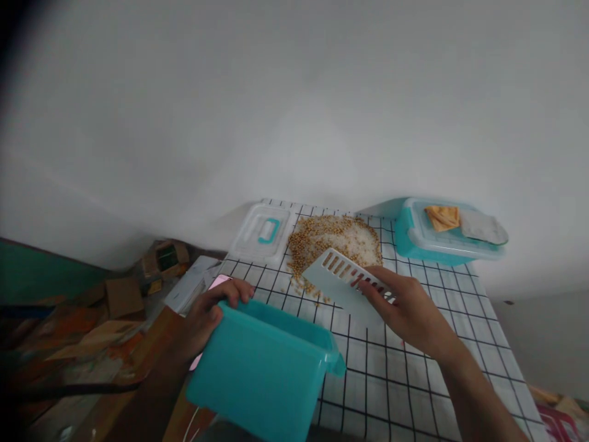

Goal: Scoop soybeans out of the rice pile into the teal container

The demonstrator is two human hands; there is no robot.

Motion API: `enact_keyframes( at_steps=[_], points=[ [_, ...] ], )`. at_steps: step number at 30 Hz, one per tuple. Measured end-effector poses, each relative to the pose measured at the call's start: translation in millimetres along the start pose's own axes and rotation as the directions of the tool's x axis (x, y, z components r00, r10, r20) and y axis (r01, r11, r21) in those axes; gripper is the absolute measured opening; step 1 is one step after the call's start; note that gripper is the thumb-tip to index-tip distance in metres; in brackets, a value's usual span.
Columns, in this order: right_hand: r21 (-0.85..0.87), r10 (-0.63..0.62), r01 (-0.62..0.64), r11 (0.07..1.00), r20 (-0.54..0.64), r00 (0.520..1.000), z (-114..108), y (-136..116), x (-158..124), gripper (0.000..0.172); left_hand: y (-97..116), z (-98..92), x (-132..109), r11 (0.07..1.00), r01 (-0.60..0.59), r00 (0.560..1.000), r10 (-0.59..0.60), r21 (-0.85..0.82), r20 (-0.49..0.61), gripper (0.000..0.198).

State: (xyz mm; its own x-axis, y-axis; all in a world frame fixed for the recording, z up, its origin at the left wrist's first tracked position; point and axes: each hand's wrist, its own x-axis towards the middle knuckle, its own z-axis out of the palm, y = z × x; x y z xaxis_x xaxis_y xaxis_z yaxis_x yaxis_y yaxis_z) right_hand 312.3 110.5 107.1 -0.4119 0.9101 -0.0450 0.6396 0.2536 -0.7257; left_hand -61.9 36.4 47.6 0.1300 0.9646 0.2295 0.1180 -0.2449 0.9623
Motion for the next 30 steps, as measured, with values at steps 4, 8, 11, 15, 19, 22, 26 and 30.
enact_keyframes(
  at_steps=[4, 8, 11, 15, 19, 22, 26, 30],
  points=[
    [0.034, 0.043, -0.042, 0.999, -0.039, 0.998, -1, 10, -20, 0.033, 33, 3.7, -11, 0.972, 0.099, 0.985, -0.067, 0.212, -0.157, 0.038],
    [-0.010, 0.017, -0.018, 1.000, -0.019, 1.000, 1, 14, -24, 0.032, 90, 41.8, -35, 0.843, 0.129, 0.964, 0.017, 0.523, -0.265, 0.060],
    [-0.055, -0.046, 0.046, 0.997, 0.001, 0.999, -1, 11, -17, 0.031, 111, 83.6, -46, 0.375, 0.121, 0.990, 0.026, 0.919, -0.141, 0.077],
    [-0.064, -0.150, 0.150, 0.987, -0.008, 0.989, -7, 0, -6, 0.030, 104, 117.0, -43, 0.175, 0.153, 0.988, 0.006, 0.973, -0.156, 0.083],
    [-0.041, -0.247, 0.246, 0.968, -0.026, 0.969, -11, -10, 7, 0.029, 99, 110.1, -30, 0.221, 0.119, 0.993, -0.052, 0.968, -0.110, 0.079],
    [-0.008, -0.294, 0.294, 0.956, -0.043, 0.955, -10, -13, 19, 0.025, 103, 93.6, -24, 0.275, 0.026, 0.995, -0.104, 0.961, 0.003, 0.079],
    [0.025, -0.306, 0.308, 0.951, -0.070, 0.949, -4, -11, 33, 0.025, 104, 74.6, -19, 0.300, -0.049, 0.985, -0.146, 0.953, 0.097, 0.083],
    [0.050, -0.287, 0.292, 0.955, -0.081, 0.954, 1, -5, 37, 0.026, 102, 60.3, -18, 0.312, -0.091, 0.977, -0.158, 0.946, 0.146, 0.087]
  ],
)
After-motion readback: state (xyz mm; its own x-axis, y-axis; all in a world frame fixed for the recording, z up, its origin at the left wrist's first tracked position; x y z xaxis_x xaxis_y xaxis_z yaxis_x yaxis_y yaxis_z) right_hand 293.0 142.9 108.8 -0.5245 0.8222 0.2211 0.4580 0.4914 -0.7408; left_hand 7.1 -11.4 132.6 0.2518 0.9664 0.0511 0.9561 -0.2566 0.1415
